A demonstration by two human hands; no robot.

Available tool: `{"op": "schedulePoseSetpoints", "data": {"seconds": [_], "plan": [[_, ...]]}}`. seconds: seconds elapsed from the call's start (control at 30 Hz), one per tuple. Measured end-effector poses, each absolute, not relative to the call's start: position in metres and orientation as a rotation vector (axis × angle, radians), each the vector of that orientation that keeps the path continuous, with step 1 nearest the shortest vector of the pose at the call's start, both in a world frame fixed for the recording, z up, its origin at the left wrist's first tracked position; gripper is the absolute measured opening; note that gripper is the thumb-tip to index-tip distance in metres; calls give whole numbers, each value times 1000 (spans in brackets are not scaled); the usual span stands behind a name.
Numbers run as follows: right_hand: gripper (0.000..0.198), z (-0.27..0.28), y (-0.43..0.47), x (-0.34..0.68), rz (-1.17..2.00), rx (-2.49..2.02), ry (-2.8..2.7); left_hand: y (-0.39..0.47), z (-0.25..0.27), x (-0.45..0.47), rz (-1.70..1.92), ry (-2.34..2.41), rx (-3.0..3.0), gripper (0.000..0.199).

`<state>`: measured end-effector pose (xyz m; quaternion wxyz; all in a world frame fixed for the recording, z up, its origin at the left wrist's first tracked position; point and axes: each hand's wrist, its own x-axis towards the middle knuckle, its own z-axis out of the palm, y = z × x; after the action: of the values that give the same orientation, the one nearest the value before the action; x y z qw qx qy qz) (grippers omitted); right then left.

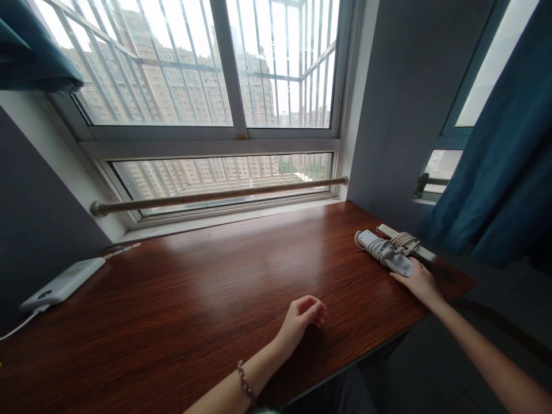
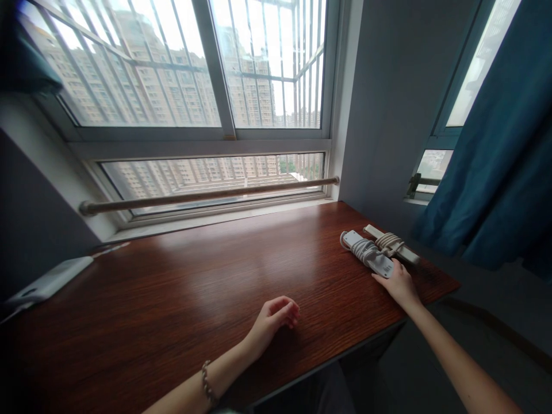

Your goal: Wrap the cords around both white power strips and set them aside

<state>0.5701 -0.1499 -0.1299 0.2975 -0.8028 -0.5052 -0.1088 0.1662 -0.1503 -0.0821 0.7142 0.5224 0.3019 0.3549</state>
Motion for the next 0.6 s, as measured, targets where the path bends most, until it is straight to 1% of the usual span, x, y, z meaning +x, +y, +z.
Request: {"op": "schedulePoseSetpoints", "data": {"seconds": [0.1,0.17,0.43,0.6], "plan": [[61,-131,-150,565,-288,-2146,-1274,-150,-82,167,786,670,1158,44],[58,-131,-150,560,-298,-2164,-1209,-151,-82,167,790,670,1159,45],[57,-120,-156,554,-245,-2249,-1102,-150,-83,167,779,661,1166,45],[60,-124,-157,561,-267,-2226,-1152,-150,-83,169,775,662,1158,45]]}}
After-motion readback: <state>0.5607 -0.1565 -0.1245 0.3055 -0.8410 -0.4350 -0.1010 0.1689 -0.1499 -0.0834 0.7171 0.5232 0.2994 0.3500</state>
